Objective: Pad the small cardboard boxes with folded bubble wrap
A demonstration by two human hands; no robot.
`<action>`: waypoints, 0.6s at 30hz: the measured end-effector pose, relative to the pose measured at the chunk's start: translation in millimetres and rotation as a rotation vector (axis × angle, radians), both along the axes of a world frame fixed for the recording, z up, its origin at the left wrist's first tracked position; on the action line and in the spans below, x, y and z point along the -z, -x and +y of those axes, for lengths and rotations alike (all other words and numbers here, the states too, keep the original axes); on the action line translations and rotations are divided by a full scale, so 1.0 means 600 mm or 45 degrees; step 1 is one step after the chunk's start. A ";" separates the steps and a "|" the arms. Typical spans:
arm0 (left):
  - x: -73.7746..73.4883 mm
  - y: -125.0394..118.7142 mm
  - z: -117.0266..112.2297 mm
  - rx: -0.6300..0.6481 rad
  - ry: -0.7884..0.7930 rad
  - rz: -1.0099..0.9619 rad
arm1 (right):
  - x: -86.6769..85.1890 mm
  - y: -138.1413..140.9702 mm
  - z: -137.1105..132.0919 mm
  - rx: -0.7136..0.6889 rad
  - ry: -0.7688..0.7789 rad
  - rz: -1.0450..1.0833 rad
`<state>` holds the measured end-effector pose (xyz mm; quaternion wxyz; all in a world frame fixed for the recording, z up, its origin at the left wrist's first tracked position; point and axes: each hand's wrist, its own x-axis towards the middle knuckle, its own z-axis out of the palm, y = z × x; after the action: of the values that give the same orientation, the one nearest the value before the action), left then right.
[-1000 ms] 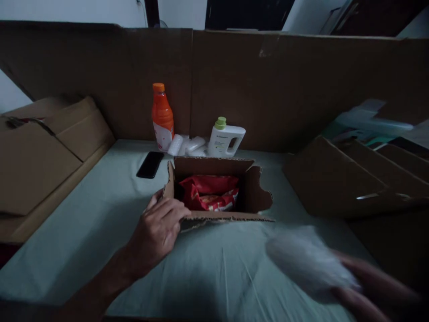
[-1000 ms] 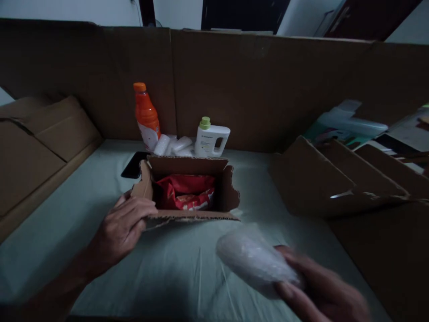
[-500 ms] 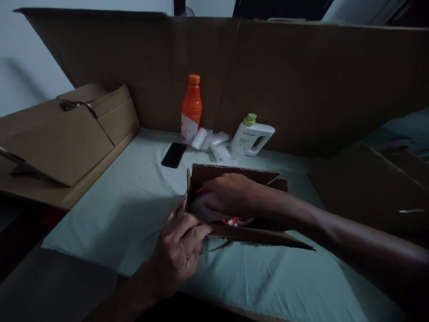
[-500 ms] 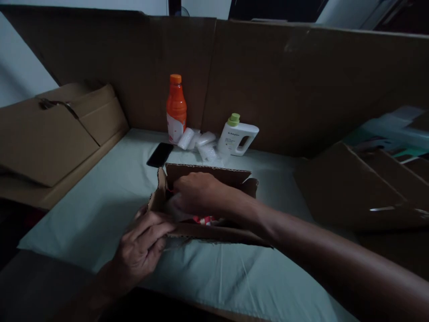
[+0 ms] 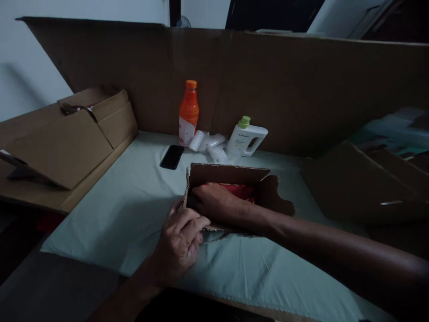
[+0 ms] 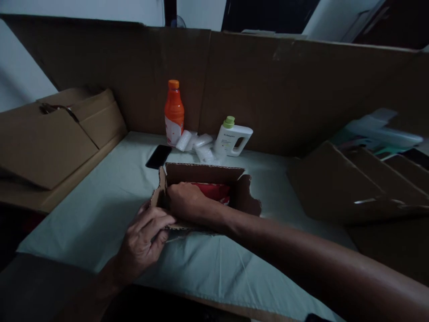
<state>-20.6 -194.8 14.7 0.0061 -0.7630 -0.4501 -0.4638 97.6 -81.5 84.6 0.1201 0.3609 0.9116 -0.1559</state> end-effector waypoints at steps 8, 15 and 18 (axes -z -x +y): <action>0.019 -0.007 -0.026 -0.178 -0.217 -0.273 | -0.079 -0.172 -0.026 0.418 -0.184 0.685; 0.114 0.026 -0.030 -0.273 0.566 -0.619 | 0.098 -0.370 -0.122 1.173 -0.284 1.048; 0.140 0.019 -0.018 -0.184 0.704 -0.654 | 0.197 -0.318 -0.124 1.111 -0.029 1.044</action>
<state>-32.0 -205.7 -69.3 -0.2804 -0.5613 -0.5976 -0.4992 288.5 -155.9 -33.6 -0.3204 0.6135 0.6529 -0.3077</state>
